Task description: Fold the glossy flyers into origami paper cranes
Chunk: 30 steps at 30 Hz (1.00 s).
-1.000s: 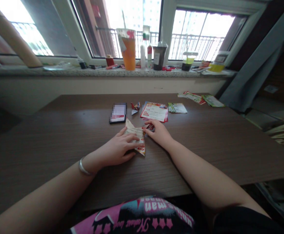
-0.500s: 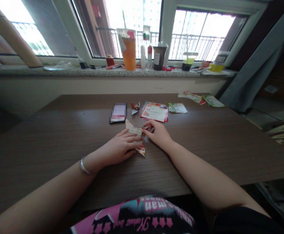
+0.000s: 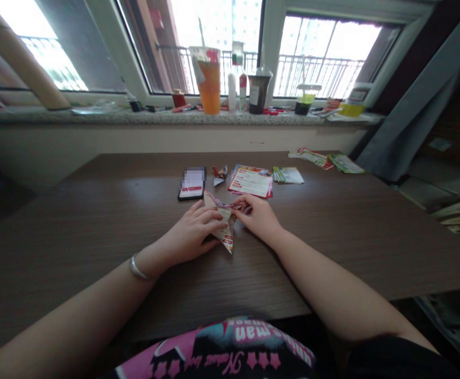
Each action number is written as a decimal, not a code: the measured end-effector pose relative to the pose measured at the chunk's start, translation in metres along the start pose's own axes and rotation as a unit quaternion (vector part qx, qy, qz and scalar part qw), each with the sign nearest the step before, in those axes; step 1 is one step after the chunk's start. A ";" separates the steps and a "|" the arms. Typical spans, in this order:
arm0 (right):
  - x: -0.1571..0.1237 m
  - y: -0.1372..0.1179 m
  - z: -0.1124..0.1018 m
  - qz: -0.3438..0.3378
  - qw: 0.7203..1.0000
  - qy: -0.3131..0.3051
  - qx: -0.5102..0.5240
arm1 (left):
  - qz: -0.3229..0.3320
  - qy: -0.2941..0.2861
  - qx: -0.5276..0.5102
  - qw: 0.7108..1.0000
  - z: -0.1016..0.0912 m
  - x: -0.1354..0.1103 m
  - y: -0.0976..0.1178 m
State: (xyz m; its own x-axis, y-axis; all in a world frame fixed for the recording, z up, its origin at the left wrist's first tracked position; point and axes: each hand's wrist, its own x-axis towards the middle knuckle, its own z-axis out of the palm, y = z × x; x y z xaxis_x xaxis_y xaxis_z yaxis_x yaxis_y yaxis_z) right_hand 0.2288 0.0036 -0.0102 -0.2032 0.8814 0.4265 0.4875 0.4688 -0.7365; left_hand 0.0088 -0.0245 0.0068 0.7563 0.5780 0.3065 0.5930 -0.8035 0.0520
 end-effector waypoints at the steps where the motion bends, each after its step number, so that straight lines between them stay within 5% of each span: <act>1: 0.000 0.001 0.000 0.011 1.000 0.007 0.016 | -0.004 0.009 -0.001 1.000 0.001 0.000 0.000; 8: 0.002 0.009 0.005 0.051 0.989 0.000 0.138 | 0.002 0.073 -0.007 0.997 0.005 -0.003 -0.002; 17: -0.004 -0.007 -0.001 -0.061 0.995 -0.078 0.022 | -0.035 0.038 0.000 0.999 0.003 -0.002 0.000; 30: -0.006 -0.006 0.001 -0.018 0.990 -0.060 0.123 | -0.054 0.053 -0.021 0.997 -0.007 0.001 0.003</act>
State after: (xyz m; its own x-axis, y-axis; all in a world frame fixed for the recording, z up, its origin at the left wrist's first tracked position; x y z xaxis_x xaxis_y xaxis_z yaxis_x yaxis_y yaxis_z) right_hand 0.2264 -0.0046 -0.0087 -0.3239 0.8572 0.4003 0.2591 0.4873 -0.8339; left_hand 0.0093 -0.0278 0.0142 0.6536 0.6452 0.3956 0.6561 -0.7436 0.1288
